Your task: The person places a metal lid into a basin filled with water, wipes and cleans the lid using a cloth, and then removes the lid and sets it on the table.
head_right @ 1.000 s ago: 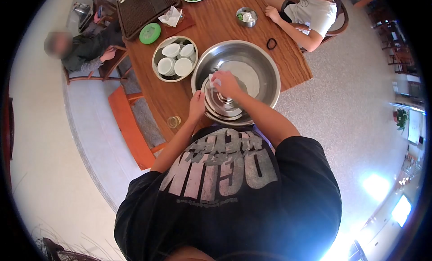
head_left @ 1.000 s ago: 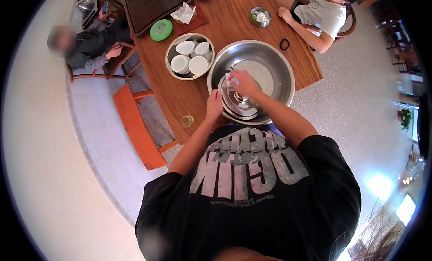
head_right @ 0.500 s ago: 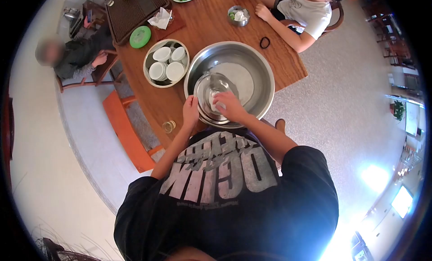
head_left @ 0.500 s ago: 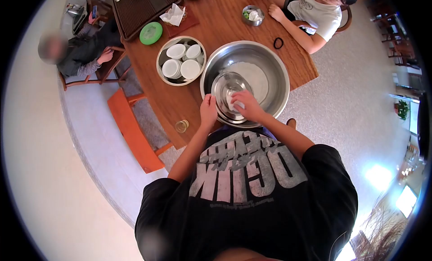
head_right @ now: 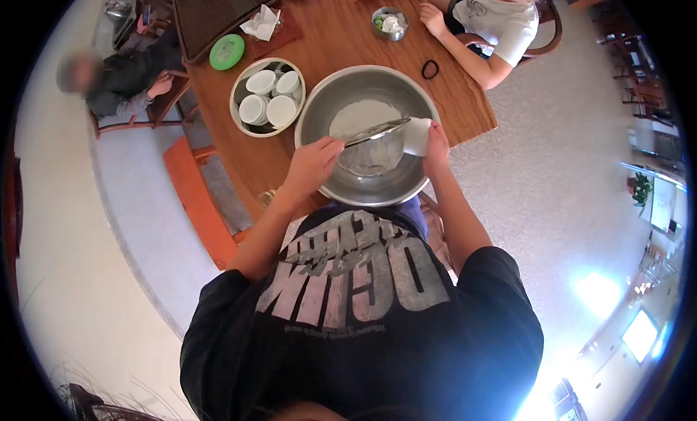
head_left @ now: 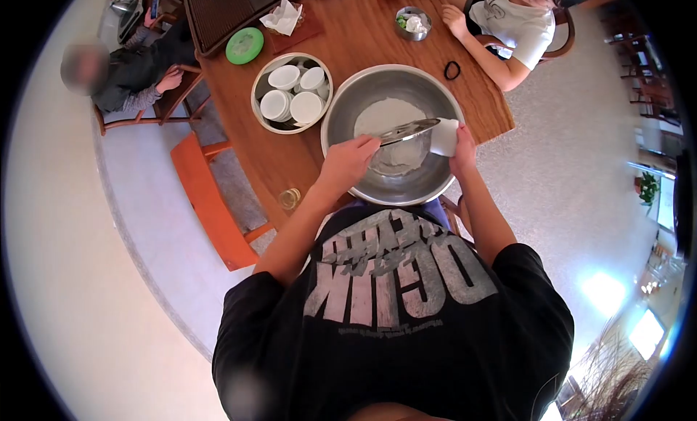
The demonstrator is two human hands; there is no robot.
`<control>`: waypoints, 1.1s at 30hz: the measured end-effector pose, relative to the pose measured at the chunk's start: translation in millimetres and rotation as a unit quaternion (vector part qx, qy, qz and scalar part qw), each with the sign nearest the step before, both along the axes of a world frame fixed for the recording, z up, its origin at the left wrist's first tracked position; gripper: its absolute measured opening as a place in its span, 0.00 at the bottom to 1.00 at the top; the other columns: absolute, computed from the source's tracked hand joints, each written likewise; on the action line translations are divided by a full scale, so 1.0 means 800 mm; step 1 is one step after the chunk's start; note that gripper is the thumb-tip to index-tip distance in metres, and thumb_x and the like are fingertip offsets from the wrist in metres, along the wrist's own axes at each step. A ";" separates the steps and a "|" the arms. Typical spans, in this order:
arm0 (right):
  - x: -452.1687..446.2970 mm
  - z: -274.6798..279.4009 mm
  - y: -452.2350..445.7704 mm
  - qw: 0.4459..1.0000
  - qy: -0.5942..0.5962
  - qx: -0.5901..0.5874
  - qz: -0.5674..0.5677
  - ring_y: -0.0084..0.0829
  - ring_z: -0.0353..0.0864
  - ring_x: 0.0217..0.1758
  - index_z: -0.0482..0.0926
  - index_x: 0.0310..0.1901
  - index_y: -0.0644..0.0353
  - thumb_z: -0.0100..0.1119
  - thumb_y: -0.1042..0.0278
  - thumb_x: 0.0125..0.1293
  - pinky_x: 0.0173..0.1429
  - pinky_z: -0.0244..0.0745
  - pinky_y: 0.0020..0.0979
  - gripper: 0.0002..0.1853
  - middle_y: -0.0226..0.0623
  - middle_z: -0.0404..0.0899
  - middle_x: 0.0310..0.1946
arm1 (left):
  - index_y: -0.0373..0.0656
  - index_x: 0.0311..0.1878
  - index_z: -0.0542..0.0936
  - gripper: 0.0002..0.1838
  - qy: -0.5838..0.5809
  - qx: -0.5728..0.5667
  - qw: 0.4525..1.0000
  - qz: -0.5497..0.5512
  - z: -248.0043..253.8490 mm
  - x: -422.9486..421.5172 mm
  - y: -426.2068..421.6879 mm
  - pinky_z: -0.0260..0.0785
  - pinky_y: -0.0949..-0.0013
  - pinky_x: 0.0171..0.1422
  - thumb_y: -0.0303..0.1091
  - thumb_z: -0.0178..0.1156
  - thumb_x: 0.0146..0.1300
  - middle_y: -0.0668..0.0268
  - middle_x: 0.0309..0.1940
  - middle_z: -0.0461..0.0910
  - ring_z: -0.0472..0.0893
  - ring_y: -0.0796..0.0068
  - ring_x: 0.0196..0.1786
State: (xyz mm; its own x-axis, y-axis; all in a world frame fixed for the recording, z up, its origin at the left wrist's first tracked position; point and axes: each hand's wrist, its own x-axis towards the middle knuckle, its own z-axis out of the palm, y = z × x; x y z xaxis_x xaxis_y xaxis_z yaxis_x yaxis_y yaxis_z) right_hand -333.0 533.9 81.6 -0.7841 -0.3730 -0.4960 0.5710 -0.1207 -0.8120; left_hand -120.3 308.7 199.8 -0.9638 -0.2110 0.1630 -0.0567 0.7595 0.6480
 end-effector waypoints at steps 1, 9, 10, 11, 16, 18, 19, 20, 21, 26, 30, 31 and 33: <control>-0.008 -0.002 0.007 1.000 0.004 0.015 -0.015 0.29 0.80 0.49 0.74 0.53 0.60 0.41 0.67 0.77 0.56 0.76 0.32 0.13 0.36 0.81 0.47 | 0.43 0.47 0.80 0.10 0.012 -0.016 1.000 -0.016 -0.006 -0.001 -0.001 0.77 0.59 0.45 0.29 0.61 0.63 0.60 0.45 0.82 0.83 0.55 0.44; 0.006 0.012 0.018 0.998 0.022 -0.020 -0.048 0.29 0.80 0.50 0.73 0.55 0.59 0.41 0.66 0.78 0.57 0.76 0.32 0.13 0.35 0.80 0.46 | 0.45 0.44 0.84 0.11 0.048 -0.043 0.996 -0.066 -0.029 0.007 -0.009 0.71 0.56 0.65 0.26 0.67 0.56 0.59 0.56 0.77 0.74 0.53 0.64; 0.013 0.006 0.013 0.999 0.036 -0.022 -0.034 0.28 0.80 0.49 0.73 0.55 0.59 0.42 0.66 0.78 0.57 0.76 0.32 0.12 0.34 0.80 0.46 | 0.46 0.43 0.85 0.11 0.045 -0.042 0.997 -0.050 -0.028 0.012 -0.009 0.69 0.55 0.66 0.27 0.67 0.56 0.58 0.58 0.76 0.72 0.51 0.65; 0.021 0.000 0.007 0.998 0.050 -0.025 -0.019 0.28 0.80 0.49 0.74 0.55 0.59 0.43 0.66 0.78 0.57 0.75 0.31 0.12 0.33 0.80 0.46 | 0.46 0.42 0.85 0.10 0.041 -0.043 0.998 -0.035 -0.026 0.017 -0.011 0.67 0.53 0.68 0.28 0.68 0.55 0.57 0.59 0.75 0.70 0.49 0.67; 0.054 0.005 -0.056 0.971 0.192 0.007 0.144 0.21 0.75 0.47 0.76 0.54 0.59 0.50 0.65 0.77 0.54 0.71 0.26 0.11 0.29 0.78 0.43 | 0.50 0.41 0.86 0.09 0.033 -0.062 0.994 0.081 -0.042 0.048 -0.006 0.60 0.49 0.73 0.29 0.69 0.56 0.52 0.67 0.67 0.64 0.44 0.70; 0.068 0.006 -0.080 0.944 0.236 0.006 0.231 0.24 0.76 0.47 0.76 0.53 0.58 0.51 0.63 0.76 0.54 0.71 0.27 0.11 0.31 0.78 0.43 | 0.51 0.43 0.87 0.10 0.024 -0.052 0.991 0.124 -0.060 0.059 -0.001 0.57 0.49 0.74 0.30 0.69 0.57 0.50 0.70 0.63 0.63 0.44 0.70; 0.075 0.018 -0.092 0.928 0.242 0.013 0.282 0.26 0.77 0.48 0.76 0.53 0.57 0.52 0.63 0.76 0.55 0.72 0.29 0.11 0.33 0.79 0.43 | 0.50 0.44 0.86 0.10 0.037 -0.036 0.989 0.137 -0.067 0.064 0.001 0.60 0.51 0.72 0.29 0.68 0.58 0.49 0.70 0.62 0.65 0.45 0.69; 0.083 0.029 -0.102 0.910 0.249 0.019 0.332 0.29 0.77 0.48 0.77 0.53 0.57 0.53 0.62 0.75 0.55 0.72 0.30 0.11 0.34 0.79 0.43 | 0.49 0.45 0.85 0.10 0.051 -0.020 0.987 0.152 -0.075 0.068 0.004 0.62 0.53 0.70 0.28 0.67 0.59 0.49 0.70 0.62 0.68 0.46 0.67; 0.093 0.031 -0.109 0.887 0.269 0.033 0.373 0.33 0.77 0.50 0.77 0.52 0.56 0.55 0.62 0.74 0.57 0.71 0.33 0.11 0.37 0.79 0.45 | 0.48 0.45 0.84 0.10 0.066 -0.004 0.984 0.168 -0.081 0.071 0.006 0.65 0.54 0.68 0.27 0.66 0.60 0.48 0.71 0.61 0.70 0.48 0.65; 0.139 0.037 -0.112 0.739 0.550 0.040 0.388 0.47 0.75 0.59 0.80 0.50 0.53 0.63 0.63 0.66 0.65 0.67 0.43 0.13 0.45 0.78 0.55 | 0.41 0.48 0.79 0.12 0.010 0.235 0.956 0.175 -0.100 0.086 0.013 0.74 0.63 0.54 0.22 0.62 0.61 0.51 0.54 0.73 0.80 0.55 0.50; 0.137 -0.009 -0.109 0.752 0.524 0.077 0.391 0.47 0.73 0.62 0.82 0.50 0.52 0.65 0.63 0.63 0.69 0.65 0.44 0.14 0.42 0.76 0.58 | 0.38 0.47 0.76 0.11 -0.013 0.211 0.968 0.136 -0.092 0.095 0.023 0.75 0.64 0.50 0.21 0.61 0.62 0.54 0.40 0.74 0.80 0.57 0.47; 0.129 -0.024 -0.113 0.768 0.511 0.103 0.371 0.47 0.73 0.63 0.83 0.49 0.51 0.65 0.62 0.63 0.69 0.66 0.45 0.13 0.42 0.77 0.58 | 0.37 0.47 0.76 0.11 -0.010 0.220 0.965 0.140 -0.094 0.098 0.024 0.76 0.64 0.51 0.21 0.62 0.61 0.54 0.41 0.74 0.80 0.58 0.47; 0.111 -0.041 -0.122 0.774 0.531 0.152 0.310 0.46 0.76 0.59 0.85 0.46 0.53 0.66 0.61 0.61 0.66 0.70 0.44 0.13 0.42 0.79 0.55 | 0.37 0.47 0.75 0.13 -0.007 0.237 0.961 0.141 -0.093 0.096 0.026 0.76 0.65 0.51 0.21 0.63 0.60 0.55 0.42 0.74 0.80 0.59 0.47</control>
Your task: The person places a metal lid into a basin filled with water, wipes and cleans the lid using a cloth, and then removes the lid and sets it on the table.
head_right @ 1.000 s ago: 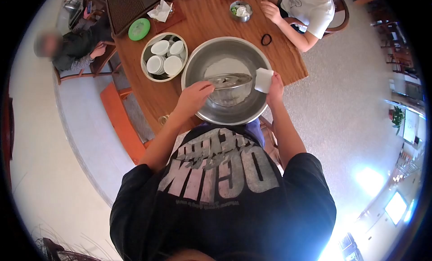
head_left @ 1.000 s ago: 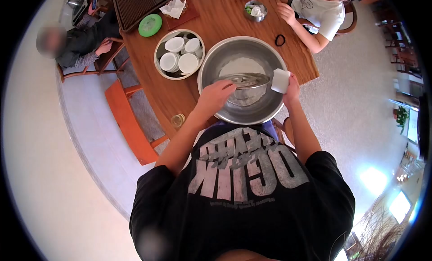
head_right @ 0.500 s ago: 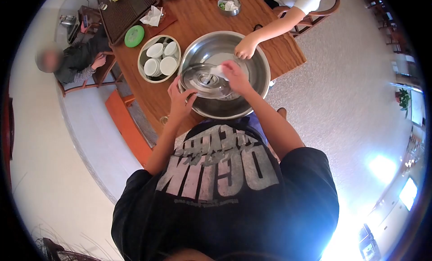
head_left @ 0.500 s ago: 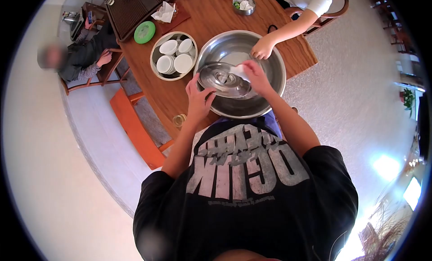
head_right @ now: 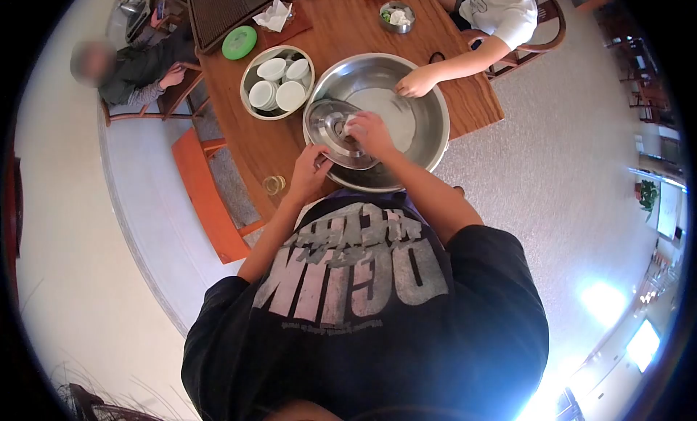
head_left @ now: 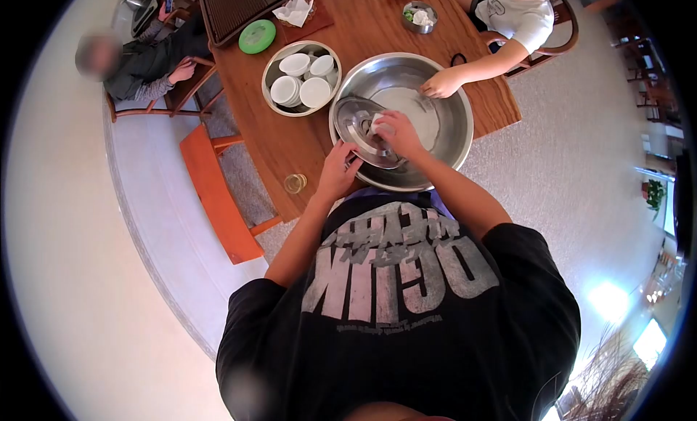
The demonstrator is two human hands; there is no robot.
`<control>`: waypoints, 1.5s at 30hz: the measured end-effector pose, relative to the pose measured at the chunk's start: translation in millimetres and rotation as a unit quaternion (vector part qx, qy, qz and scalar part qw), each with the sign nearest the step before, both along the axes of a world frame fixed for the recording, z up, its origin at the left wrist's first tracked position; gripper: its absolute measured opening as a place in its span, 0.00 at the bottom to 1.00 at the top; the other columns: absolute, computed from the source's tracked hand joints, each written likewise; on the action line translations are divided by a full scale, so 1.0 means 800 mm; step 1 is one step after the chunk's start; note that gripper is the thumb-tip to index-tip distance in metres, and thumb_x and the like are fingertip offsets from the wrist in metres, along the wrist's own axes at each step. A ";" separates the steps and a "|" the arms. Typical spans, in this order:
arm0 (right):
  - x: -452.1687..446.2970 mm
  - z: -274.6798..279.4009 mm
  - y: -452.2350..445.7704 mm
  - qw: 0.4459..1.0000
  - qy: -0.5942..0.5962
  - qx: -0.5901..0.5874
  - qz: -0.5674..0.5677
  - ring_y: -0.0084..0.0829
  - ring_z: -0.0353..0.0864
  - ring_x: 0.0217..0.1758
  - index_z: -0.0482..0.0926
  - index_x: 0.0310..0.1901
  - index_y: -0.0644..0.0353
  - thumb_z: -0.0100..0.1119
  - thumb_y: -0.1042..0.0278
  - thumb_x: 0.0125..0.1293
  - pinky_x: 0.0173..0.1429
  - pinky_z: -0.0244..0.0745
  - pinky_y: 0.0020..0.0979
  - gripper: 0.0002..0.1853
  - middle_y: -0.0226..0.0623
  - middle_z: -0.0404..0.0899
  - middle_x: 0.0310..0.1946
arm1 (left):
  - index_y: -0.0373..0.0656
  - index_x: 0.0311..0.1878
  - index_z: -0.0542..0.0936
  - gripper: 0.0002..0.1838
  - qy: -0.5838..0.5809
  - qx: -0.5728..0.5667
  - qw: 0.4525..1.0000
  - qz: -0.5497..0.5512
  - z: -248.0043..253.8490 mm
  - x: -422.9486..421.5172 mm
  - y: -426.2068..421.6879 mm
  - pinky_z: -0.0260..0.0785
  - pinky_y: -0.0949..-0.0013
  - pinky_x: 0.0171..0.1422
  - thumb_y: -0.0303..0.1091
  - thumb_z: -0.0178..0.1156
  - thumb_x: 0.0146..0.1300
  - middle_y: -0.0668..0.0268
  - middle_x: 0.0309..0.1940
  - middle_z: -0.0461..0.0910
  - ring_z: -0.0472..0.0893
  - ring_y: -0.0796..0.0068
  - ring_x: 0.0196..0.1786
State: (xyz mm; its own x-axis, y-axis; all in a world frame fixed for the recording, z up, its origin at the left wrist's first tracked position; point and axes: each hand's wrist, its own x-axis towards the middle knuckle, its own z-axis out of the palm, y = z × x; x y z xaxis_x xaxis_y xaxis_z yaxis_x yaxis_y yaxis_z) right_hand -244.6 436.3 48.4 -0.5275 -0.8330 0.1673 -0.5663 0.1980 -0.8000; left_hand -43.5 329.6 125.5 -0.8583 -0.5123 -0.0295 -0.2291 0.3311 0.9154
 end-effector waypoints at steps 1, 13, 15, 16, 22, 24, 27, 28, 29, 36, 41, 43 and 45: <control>-0.005 -0.002 -0.001 0.999 -0.021 0.022 -0.009 0.46 0.77 0.58 0.85 0.46 0.53 0.67 0.60 0.61 0.65 0.71 0.43 0.13 0.43 0.79 0.55 | 0.37 0.47 0.75 0.14 0.004 0.018 1.000 0.006 0.003 -0.001 0.002 0.76 0.65 0.52 0.21 0.65 0.59 0.56 0.43 0.74 0.80 0.60 0.47; 0.054 0.063 0.003 0.993 -0.049 -0.041 0.097 0.42 0.79 0.58 0.88 0.47 0.51 0.68 0.59 0.61 0.64 0.74 0.39 0.14 0.41 0.82 0.53 | 0.39 0.43 0.75 0.24 -0.036 -0.036 0.999 0.016 -0.006 0.000 -0.017 0.74 0.63 0.46 0.28 0.77 0.44 0.60 0.38 0.73 0.79 0.60 0.41; 0.053 0.054 0.001 0.996 -0.040 -0.037 0.071 0.42 0.80 0.56 0.89 0.45 0.51 0.67 0.59 0.61 0.63 0.74 0.40 0.12 0.39 0.82 0.51 | 0.40 0.41 0.76 0.24 -0.043 -0.074 0.996 0.014 -0.008 0.003 -0.016 0.73 0.63 0.43 0.30 0.78 0.42 0.60 0.36 0.74 0.79 0.59 0.39; 0.049 0.046 -0.001 0.997 -0.034 -0.036 0.060 0.42 0.80 0.54 0.89 0.44 0.51 0.67 0.59 0.61 0.62 0.75 0.40 0.12 0.39 0.83 0.51 | 0.41 0.41 0.76 0.23 -0.031 -0.080 0.996 0.011 -0.009 0.003 -0.016 0.73 0.63 0.43 0.30 0.78 0.42 0.60 0.35 0.74 0.79 0.59 0.38; 0.019 0.000 -0.024 0.996 0.078 0.015 -0.051 0.44 0.81 0.51 0.88 0.45 0.51 0.68 0.64 0.61 0.58 0.76 0.42 0.11 0.39 0.84 0.44 | 0.41 0.39 0.76 0.23 -0.032 -0.072 0.997 0.016 -0.017 0.008 -0.018 0.72 0.63 0.42 0.32 0.78 0.40 0.60 0.34 0.76 0.79 0.59 0.37; 0.017 0.001 -0.031 0.997 0.043 0.031 -0.062 0.43 0.81 0.51 0.88 0.47 0.52 0.67 0.64 0.62 0.58 0.76 0.41 0.12 0.40 0.85 0.43 | 0.41 0.39 0.76 0.24 -0.048 -0.072 0.996 0.018 -0.019 0.005 -0.020 0.72 0.63 0.42 0.32 0.78 0.40 0.60 0.34 0.76 0.79 0.59 0.37; 0.008 0.008 -0.041 0.959 -0.250 0.030 -0.129 0.42 0.81 0.53 0.87 0.48 0.52 0.67 0.63 0.62 0.59 0.76 0.41 0.13 0.39 0.85 0.43 | 0.42 0.39 0.76 0.24 -0.056 -0.066 0.996 0.016 -0.017 0.002 -0.023 0.73 0.64 0.43 0.33 0.79 0.41 0.61 0.34 0.77 0.79 0.60 0.37; 0.006 0.010 -0.044 0.911 -0.382 0.027 -0.154 0.42 0.81 0.53 0.87 0.48 0.52 0.67 0.63 0.62 0.59 0.76 0.40 0.14 0.39 0.85 0.42 | 0.42 0.39 0.76 0.23 -0.052 -0.073 0.996 0.017 -0.017 0.002 -0.023 0.73 0.64 0.42 0.34 0.79 0.41 0.61 0.34 0.77 0.79 0.61 0.36; 0.008 0.013 -0.042 0.935 -0.331 0.024 -0.126 0.41 0.81 0.55 0.87 0.48 0.52 0.68 0.62 0.61 0.60 0.75 0.40 0.14 0.39 0.85 0.44 | 0.42 0.39 0.76 0.23 -0.049 -0.079 0.995 0.019 -0.017 0.002 -0.022 0.73 0.65 0.42 0.34 0.79 0.41 0.61 0.34 0.77 0.79 0.63 0.36; 0.044 0.028 -0.028 0.997 -0.027 -0.036 0.055 0.41 0.75 0.62 0.87 0.46 0.47 0.69 0.61 0.59 0.67 0.69 0.41 0.13 0.38 0.79 0.56 | 0.42 0.38 0.77 0.22 -0.065 -0.058 0.996 0.025 -0.017 -0.002 -0.019 0.74 0.68 0.39 0.35 0.80 0.42 0.64 0.32 0.78 0.79 0.70 0.32; 0.044 0.031 -0.031 0.999 0.022 0.039 0.001 0.42 0.74 0.62 0.87 0.46 0.46 0.67 0.58 0.60 0.67 0.70 0.41 0.13 0.38 0.79 0.56 | 0.42 0.37 0.77 0.22 -0.074 -0.041 0.996 0.024 -0.017 0.000 -0.021 0.74 0.69 0.38 0.35 0.80 0.42 0.64 0.31 0.78 0.80 0.71 0.31; 0.029 0.012 -0.030 0.996 -0.005 0.084 -0.041 0.42 0.73 0.63 0.86 0.47 0.45 0.65 0.56 0.61 0.68 0.68 0.44 0.13 0.37 0.79 0.57 | 0.42 0.38 0.78 0.23 -0.072 -0.037 0.996 0.024 -0.021 0.000 -0.024 0.74 0.68 0.38 0.35 0.80 0.42 0.64 0.31 0.78 0.80 0.71 0.31; 0.020 0.004 -0.020 0.990 0.022 0.117 -0.072 0.42 0.72 0.65 0.86 0.47 0.45 0.65 0.54 0.62 0.69 0.66 0.47 0.13 0.35 0.79 0.57 | 0.42 0.38 0.78 0.23 -0.059 -0.044 0.997 0.025 -0.023 -0.001 -0.023 0.74 0.68 0.39 0.35 0.80 0.42 0.64 0.32 0.78 0.80 0.71 0.32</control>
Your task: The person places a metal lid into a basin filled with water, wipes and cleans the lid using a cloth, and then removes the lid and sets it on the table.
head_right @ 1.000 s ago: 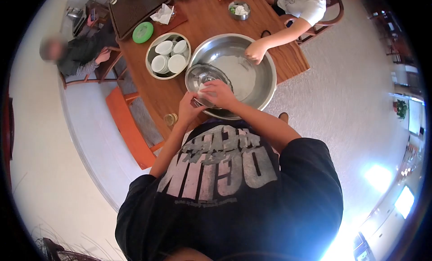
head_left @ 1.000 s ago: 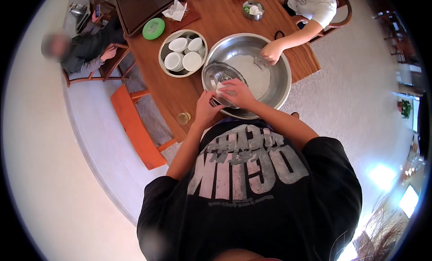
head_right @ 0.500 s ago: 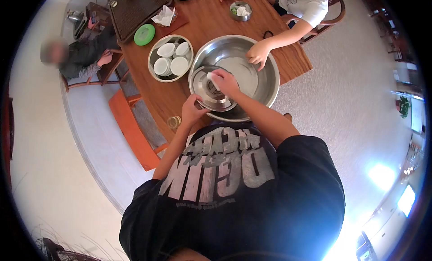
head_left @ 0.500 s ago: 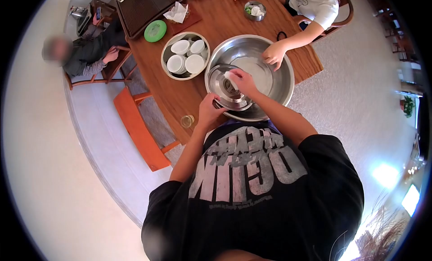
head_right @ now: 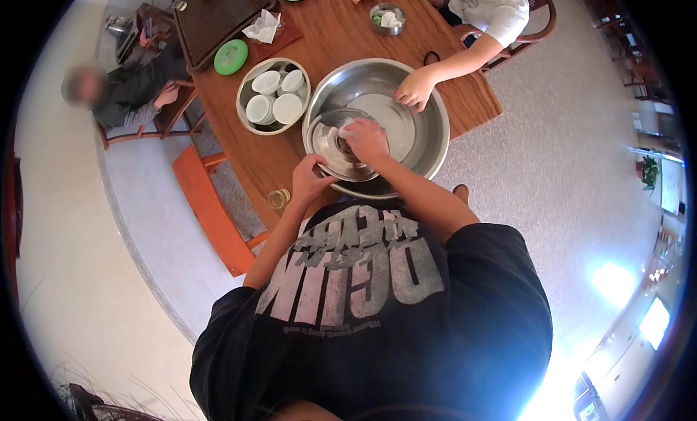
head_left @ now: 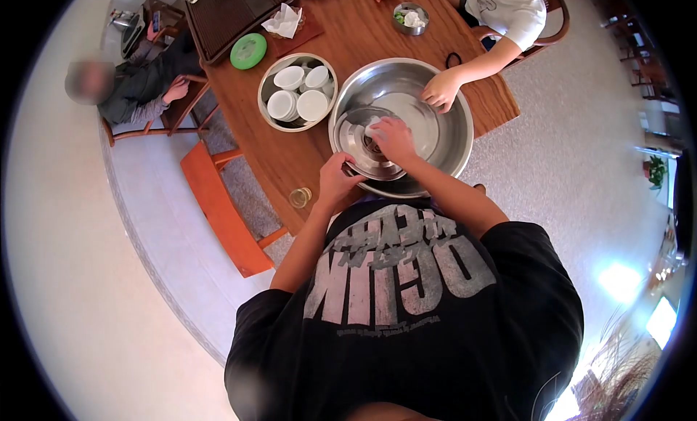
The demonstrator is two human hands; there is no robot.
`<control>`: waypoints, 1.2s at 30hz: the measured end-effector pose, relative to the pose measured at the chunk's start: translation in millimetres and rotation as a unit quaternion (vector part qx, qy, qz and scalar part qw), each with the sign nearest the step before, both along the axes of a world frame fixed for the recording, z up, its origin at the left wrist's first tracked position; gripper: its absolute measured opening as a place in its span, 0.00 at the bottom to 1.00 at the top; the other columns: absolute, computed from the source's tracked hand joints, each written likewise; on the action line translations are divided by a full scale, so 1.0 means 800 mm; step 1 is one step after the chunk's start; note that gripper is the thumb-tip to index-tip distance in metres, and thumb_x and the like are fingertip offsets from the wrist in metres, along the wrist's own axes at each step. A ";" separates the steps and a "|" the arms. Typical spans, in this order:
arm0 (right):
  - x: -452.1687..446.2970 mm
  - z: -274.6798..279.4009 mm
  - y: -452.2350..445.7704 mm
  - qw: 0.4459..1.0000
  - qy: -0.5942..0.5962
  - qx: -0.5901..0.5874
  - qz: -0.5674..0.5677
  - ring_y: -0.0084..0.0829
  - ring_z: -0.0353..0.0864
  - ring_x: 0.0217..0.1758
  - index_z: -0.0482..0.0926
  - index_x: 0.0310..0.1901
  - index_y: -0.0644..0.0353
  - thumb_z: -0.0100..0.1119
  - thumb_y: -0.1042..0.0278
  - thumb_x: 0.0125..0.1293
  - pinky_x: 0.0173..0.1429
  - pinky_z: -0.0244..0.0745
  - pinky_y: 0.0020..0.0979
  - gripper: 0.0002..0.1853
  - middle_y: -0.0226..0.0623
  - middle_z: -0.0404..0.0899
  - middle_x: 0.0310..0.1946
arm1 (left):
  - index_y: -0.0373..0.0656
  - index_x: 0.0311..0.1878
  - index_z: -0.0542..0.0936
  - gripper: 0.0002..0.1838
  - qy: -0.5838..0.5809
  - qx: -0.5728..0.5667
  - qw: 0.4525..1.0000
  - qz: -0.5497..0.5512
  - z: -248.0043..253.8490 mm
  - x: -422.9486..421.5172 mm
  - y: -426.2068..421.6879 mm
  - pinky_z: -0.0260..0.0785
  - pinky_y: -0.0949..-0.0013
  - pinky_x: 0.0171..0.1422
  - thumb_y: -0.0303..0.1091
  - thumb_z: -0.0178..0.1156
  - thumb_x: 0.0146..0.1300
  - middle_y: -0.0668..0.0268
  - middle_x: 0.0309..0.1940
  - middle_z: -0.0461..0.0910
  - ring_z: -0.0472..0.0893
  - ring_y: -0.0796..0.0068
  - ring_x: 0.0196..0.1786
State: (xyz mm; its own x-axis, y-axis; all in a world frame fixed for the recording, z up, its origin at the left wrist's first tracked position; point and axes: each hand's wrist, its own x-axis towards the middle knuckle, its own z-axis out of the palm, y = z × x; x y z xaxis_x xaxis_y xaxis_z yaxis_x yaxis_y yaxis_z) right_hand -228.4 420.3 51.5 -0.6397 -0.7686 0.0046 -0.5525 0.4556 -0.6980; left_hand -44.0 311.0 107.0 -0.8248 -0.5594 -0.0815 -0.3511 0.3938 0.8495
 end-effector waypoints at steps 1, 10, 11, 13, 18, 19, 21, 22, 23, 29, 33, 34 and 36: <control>-0.002 0.004 0.006 0.999 0.041 0.013 -0.005 0.42 0.71 0.65 0.86 0.47 0.45 0.64 0.54 0.62 0.69 0.64 0.48 0.14 0.35 0.79 0.57 | 0.42 0.38 0.78 0.23 -0.005 0.000 1.000 0.001 0.002 0.000 0.000 0.74 0.68 0.39 0.35 0.80 0.41 0.64 0.32 0.78 0.80 0.70 0.32; -0.050 0.053 0.062 0.957 0.204 0.178 -0.106 0.39 0.73 0.57 0.85 0.34 0.51 0.64 0.61 0.55 0.64 0.61 0.49 0.07 0.32 0.83 0.38 | 0.43 0.38 0.77 0.24 -0.032 -0.044 0.999 -0.002 -0.007 0.002 -0.003 0.74 0.67 0.38 0.37 0.80 0.40 0.64 0.31 0.77 0.80 0.69 0.31; -0.068 0.055 0.076 0.936 0.230 0.237 -0.125 0.39 0.74 0.55 0.84 0.32 0.51 0.64 0.62 0.53 0.64 0.61 0.49 0.06 0.32 0.83 0.35 | 0.44 0.38 0.77 0.24 -0.031 -0.081 0.996 -0.011 -0.017 0.002 -0.002 0.74 0.67 0.38 0.37 0.80 0.40 0.64 0.31 0.77 0.80 0.69 0.31; -0.071 0.072 0.097 0.935 0.308 0.089 -0.148 0.36 0.75 0.52 0.82 0.24 0.51 0.64 0.67 0.47 0.62 0.61 0.49 0.01 0.31 0.81 0.28 | 0.44 0.38 0.77 0.24 -0.025 -0.065 0.998 -0.004 -0.019 0.000 0.002 0.74 0.67 0.37 0.36 0.81 0.39 0.64 0.31 0.76 0.79 0.68 0.31; -0.067 0.159 0.097 0.916 0.355 -0.063 -0.173 0.36 0.77 0.48 0.80 0.22 0.52 0.66 0.71 0.42 0.59 0.64 0.49 0.04 0.29 0.79 0.26 | 0.43 0.38 0.77 0.24 -0.032 0.005 0.999 0.019 -0.003 -0.006 0.005 0.74 0.69 0.38 0.36 0.81 0.40 0.67 0.31 0.78 0.80 0.73 0.30; -0.068 0.158 0.095 0.919 0.348 -0.060 -0.178 0.36 0.77 0.49 0.80 0.21 0.52 0.66 0.70 0.43 0.58 0.64 0.48 0.04 0.29 0.80 0.25 | 0.43 0.38 0.78 0.24 -0.028 0.006 0.999 0.017 -0.003 -0.007 0.003 0.75 0.70 0.38 0.35 0.81 0.40 0.67 0.31 0.79 0.80 0.75 0.30; -0.064 0.136 0.091 0.931 0.324 -0.028 -0.164 0.37 0.77 0.48 0.79 0.23 0.52 0.65 0.70 0.44 0.56 0.64 0.46 0.04 0.28 0.81 0.27 | 0.43 0.38 0.78 0.24 -0.028 0.003 0.999 0.018 0.000 -0.010 0.003 0.74 0.70 0.38 0.35 0.81 0.40 0.67 0.30 0.79 0.79 0.74 0.30; -0.062 0.122 0.091 0.938 0.311 -0.011 -0.156 0.38 0.77 0.48 0.79 0.24 0.52 0.65 0.70 0.45 0.55 0.65 0.45 0.04 0.28 0.81 0.28 | 0.43 0.39 0.78 0.24 -0.031 0.002 0.999 0.019 0.002 -0.009 0.004 0.74 0.70 0.38 0.35 0.81 0.40 0.67 0.30 0.79 0.79 0.74 0.30; -0.058 0.108 0.093 0.958 0.257 0.007 -0.129 0.39 0.77 0.50 0.80 0.30 0.52 0.65 0.69 0.47 0.56 0.66 0.46 0.06 0.31 0.82 0.33 | 0.43 0.39 0.78 0.24 -0.035 0.002 0.999 0.018 0.002 -0.010 0.003 0.74 0.70 0.38 0.35 0.81 0.41 0.67 0.30 0.79 0.79 0.75 0.30; -0.029 0.060 0.089 0.993 0.072 0.080 0.041 0.52 0.69 0.66 0.73 0.67 0.44 0.62 0.61 0.64 0.68 0.68 0.51 0.28 0.48 0.69 0.65 | 0.43 0.39 0.78 0.24 -0.032 -0.005 0.999 0.008 0.003 -0.009 0.002 0.73 0.70 0.37 0.36 0.81 0.41 0.67 0.29 0.77 0.78 0.75 0.29; -0.031 0.024 0.074 0.991 0.074 0.095 0.057 0.54 0.68 0.66 0.69 0.69 0.46 0.56 0.63 0.68 0.65 0.70 0.52 0.27 0.51 0.68 0.65 | 0.43 0.38 0.77 0.24 -0.024 -0.013 1.000 0.005 -0.002 -0.007 0.001 0.73 0.70 0.37 0.37 0.81 0.41 0.66 0.30 0.77 0.78 0.74 0.30; -0.036 0.018 0.072 0.991 0.070 0.100 0.055 0.54 0.68 0.66 0.69 0.69 0.46 0.56 0.63 0.68 0.66 0.70 0.52 0.27 0.51 0.68 0.64 | 0.43 0.38 0.77 0.24 -0.021 -0.016 1.000 0.001 -0.005 -0.007 0.001 0.73 0.70 0.37 0.38 0.81 0.41 0.66 0.30 0.77 0.78 0.74 0.30; -0.042 0.006 0.066 0.991 0.058 0.111 0.047 0.54 0.67 0.66 0.69 0.69 0.46 0.56 0.63 0.68 0.66 0.69 0.52 0.28 0.52 0.68 0.64 | 0.43 0.39 0.77 0.25 -0.027 -0.019 0.999 0.002 -0.007 -0.006 0.001 0.74 0.69 0.37 0.39 0.81 0.41 0.65 0.31 0.77 0.78 0.73 0.30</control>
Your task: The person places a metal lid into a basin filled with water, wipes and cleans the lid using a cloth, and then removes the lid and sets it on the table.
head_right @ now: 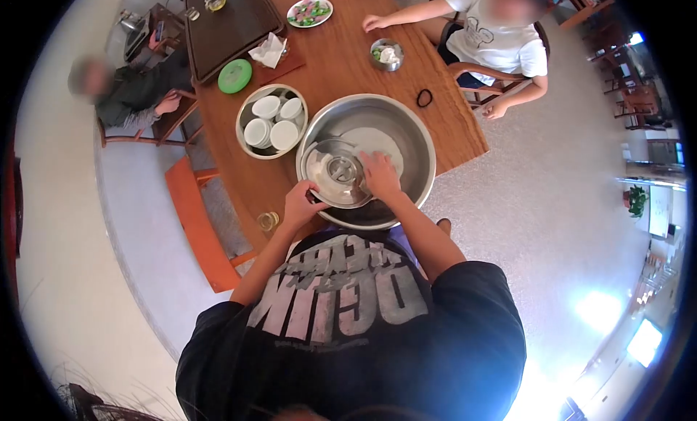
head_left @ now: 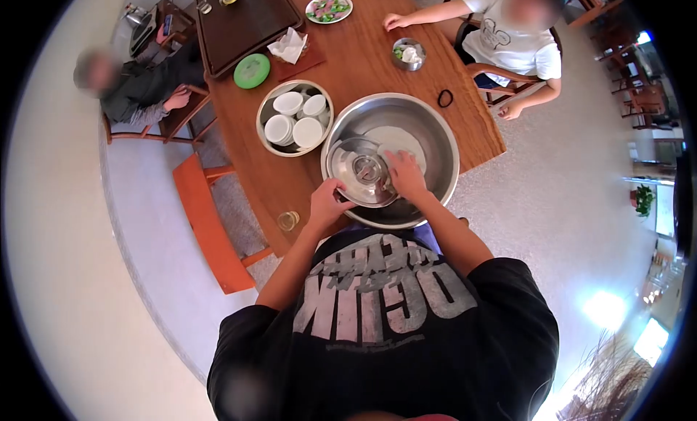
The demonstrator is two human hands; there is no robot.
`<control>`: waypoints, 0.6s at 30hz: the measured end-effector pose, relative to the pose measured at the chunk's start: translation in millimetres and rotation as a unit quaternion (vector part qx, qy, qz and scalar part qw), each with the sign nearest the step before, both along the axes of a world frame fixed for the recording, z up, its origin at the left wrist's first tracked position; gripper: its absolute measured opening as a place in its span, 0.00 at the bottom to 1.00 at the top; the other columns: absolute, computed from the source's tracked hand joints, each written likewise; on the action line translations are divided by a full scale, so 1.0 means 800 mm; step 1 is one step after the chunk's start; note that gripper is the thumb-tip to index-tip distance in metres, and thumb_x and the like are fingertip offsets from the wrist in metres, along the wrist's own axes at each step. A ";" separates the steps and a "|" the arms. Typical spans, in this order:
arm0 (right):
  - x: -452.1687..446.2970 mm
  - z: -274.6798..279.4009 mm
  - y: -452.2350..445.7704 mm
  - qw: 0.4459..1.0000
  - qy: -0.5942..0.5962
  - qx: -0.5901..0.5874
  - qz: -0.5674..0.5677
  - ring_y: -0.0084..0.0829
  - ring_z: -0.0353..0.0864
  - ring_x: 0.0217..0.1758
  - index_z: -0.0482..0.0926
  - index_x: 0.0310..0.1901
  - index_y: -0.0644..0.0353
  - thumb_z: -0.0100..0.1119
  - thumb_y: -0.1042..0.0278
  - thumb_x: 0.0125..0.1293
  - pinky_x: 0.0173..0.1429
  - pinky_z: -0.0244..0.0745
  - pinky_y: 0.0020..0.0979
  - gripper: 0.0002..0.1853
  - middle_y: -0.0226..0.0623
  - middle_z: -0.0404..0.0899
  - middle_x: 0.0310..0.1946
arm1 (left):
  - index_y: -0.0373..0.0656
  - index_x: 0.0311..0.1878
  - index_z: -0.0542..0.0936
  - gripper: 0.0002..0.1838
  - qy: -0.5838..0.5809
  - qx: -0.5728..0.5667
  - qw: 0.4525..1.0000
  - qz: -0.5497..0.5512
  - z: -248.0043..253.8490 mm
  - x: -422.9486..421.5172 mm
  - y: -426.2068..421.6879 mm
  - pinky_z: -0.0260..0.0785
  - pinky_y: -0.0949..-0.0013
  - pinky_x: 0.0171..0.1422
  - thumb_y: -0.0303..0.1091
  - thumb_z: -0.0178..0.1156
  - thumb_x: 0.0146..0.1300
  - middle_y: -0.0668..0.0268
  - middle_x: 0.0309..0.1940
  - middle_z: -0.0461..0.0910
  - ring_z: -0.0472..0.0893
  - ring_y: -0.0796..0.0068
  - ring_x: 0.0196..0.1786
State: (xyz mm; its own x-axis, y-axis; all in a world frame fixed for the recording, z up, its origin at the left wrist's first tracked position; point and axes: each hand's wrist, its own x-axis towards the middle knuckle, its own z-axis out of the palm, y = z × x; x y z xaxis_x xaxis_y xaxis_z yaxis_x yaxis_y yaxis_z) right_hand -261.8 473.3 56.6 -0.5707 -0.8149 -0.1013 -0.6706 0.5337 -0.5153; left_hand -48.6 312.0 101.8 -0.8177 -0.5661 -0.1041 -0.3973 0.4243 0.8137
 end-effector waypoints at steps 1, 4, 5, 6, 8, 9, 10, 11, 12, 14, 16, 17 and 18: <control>-0.005 0.006 -0.006 0.999 -0.037 0.012 -0.019 0.56 0.68 0.64 0.66 0.71 0.46 0.59 0.62 0.66 0.65 0.69 0.52 0.31 0.52 0.69 0.62 | 0.43 0.39 0.77 0.25 0.000 0.002 1.000 0.000 0.002 -0.001 0.000 0.74 0.69 0.37 0.39 0.81 0.41 0.65 0.31 0.77 0.78 0.73 0.30; -0.013 -0.003 -0.018 0.994 -0.025 0.020 -0.103 0.56 0.69 0.62 0.71 0.67 0.49 0.64 0.60 0.63 0.65 0.69 0.52 0.30 0.51 0.69 0.60 | 0.43 0.39 0.77 0.25 -0.010 0.009 1.000 -0.002 0.010 -0.001 0.001 0.74 0.68 0.37 0.40 0.81 0.42 0.65 0.31 0.77 0.78 0.73 0.29; -0.016 -0.010 -0.020 0.996 -0.004 -0.020 -0.088 0.55 0.70 0.62 0.73 0.66 0.50 0.64 0.60 0.62 0.65 0.69 0.51 0.29 0.51 0.70 0.59 | 0.43 0.40 0.77 0.25 -0.009 0.007 1.000 -0.004 0.010 -0.001 0.000 0.74 0.68 0.37 0.39 0.81 0.42 0.64 0.31 0.77 0.78 0.72 0.29; -0.019 -0.032 -0.020 0.995 0.017 -0.060 -0.073 0.54 0.70 0.61 0.75 0.64 0.51 0.65 0.59 0.61 0.65 0.69 0.51 0.28 0.51 0.71 0.58 | 0.43 0.40 0.77 0.25 -0.008 0.006 1.000 -0.006 0.009 -0.001 0.000 0.74 0.68 0.37 0.39 0.81 0.43 0.64 0.31 0.77 0.78 0.72 0.29; -0.026 -0.045 -0.028 0.995 -0.003 -0.088 -0.045 0.53 0.72 0.60 0.79 0.60 0.52 0.66 0.58 0.61 0.65 0.69 0.50 0.25 0.51 0.73 0.57 | 0.43 0.41 0.76 0.26 -0.018 0.011 1.000 -0.008 0.008 0.000 -0.002 0.73 0.67 0.37 0.38 0.80 0.43 0.64 0.31 0.77 0.78 0.71 0.29; -0.029 -0.042 -0.034 0.996 -0.045 -0.075 -0.031 0.53 0.73 0.59 0.80 0.59 0.53 0.66 0.59 0.61 0.65 0.69 0.49 0.23 0.51 0.75 0.56 | 0.44 0.42 0.75 0.26 -0.023 0.014 1.000 -0.009 0.008 0.000 -0.003 0.73 0.67 0.36 0.38 0.80 0.43 0.64 0.31 0.77 0.78 0.71 0.29; -0.030 -0.039 -0.038 0.994 -0.087 -0.062 -0.017 0.52 0.74 0.59 0.81 0.57 0.53 0.65 0.59 0.61 0.65 0.69 0.48 0.22 0.51 0.76 0.55 | 0.44 0.42 0.75 0.26 -0.025 0.020 0.999 -0.009 0.008 0.000 -0.003 0.73 0.66 0.36 0.38 0.80 0.43 0.64 0.31 0.77 0.78 0.71 0.29; -0.028 -0.037 -0.043 0.994 -0.065 -0.092 -0.002 0.52 0.75 0.58 0.82 0.57 0.53 0.64 0.60 0.62 0.65 0.69 0.48 0.21 0.50 0.78 0.54 | 0.44 0.42 0.74 0.26 -0.027 0.026 0.999 -0.010 0.007 0.001 -0.004 0.73 0.66 0.36 0.37 0.80 0.43 0.64 0.31 0.76 0.78 0.70 0.29; -0.024 -0.034 -0.050 0.992 -0.042 -0.122 0.013 0.52 0.76 0.57 0.82 0.57 0.52 0.63 0.60 0.63 0.65 0.69 0.48 0.20 0.50 0.79 0.53 | 0.44 0.42 0.74 0.26 -0.029 0.033 0.999 -0.011 0.010 0.001 -0.004 0.72 0.66 0.36 0.37 0.80 0.44 0.64 0.31 0.76 0.78 0.70 0.29; -0.015 -0.028 -0.068 0.987 -0.014 -0.154 0.028 0.52 0.77 0.56 0.82 0.57 0.52 0.61 0.61 0.65 0.64 0.69 0.47 0.19 0.49 0.80 0.52 | 0.44 0.42 0.73 0.27 -0.019 0.013 1.000 -0.013 0.016 -0.001 -0.003 0.72 0.66 0.36 0.36 0.80 0.44 0.64 0.32 0.76 0.78 0.69 0.29; -0.008 -0.028 -0.088 0.986 -0.004 -0.161 0.030 0.52 0.77 0.55 0.83 0.56 0.51 0.59 0.61 0.66 0.64 0.69 0.47 0.17 0.47 0.81 0.52 | 0.44 0.42 0.73 0.26 -0.012 0.001 1.000 -0.020 0.016 -0.001 -0.003 0.72 0.66 0.36 0.36 0.80 0.44 0.63 0.33 0.75 0.78 0.69 0.29; -0.008 -0.027 -0.098 0.988 -0.009 -0.149 0.048 0.52 0.77 0.55 0.83 0.56 0.50 0.58 0.61 0.67 0.64 0.69 0.47 0.17 0.47 0.81 0.52 | 0.44 0.42 0.73 0.26 -0.011 -0.001 1.000 -0.027 0.014 0.000 -0.004 0.72 0.66 0.36 0.36 0.80 0.44 0.63 0.33 0.75 0.78 0.69 0.30; -0.008 -0.018 -0.109 0.988 -0.013 -0.138 0.065 0.51 0.77 0.55 0.83 0.56 0.50 0.58 0.61 0.67 0.64 0.69 0.47 0.17 0.46 0.81 0.53 | 0.44 0.42 0.73 0.26 -0.009 -0.002 0.999 -0.034 0.012 0.000 -0.005 0.72 0.65 0.37 0.35 0.79 0.44 0.63 0.34 0.75 0.78 0.69 0.30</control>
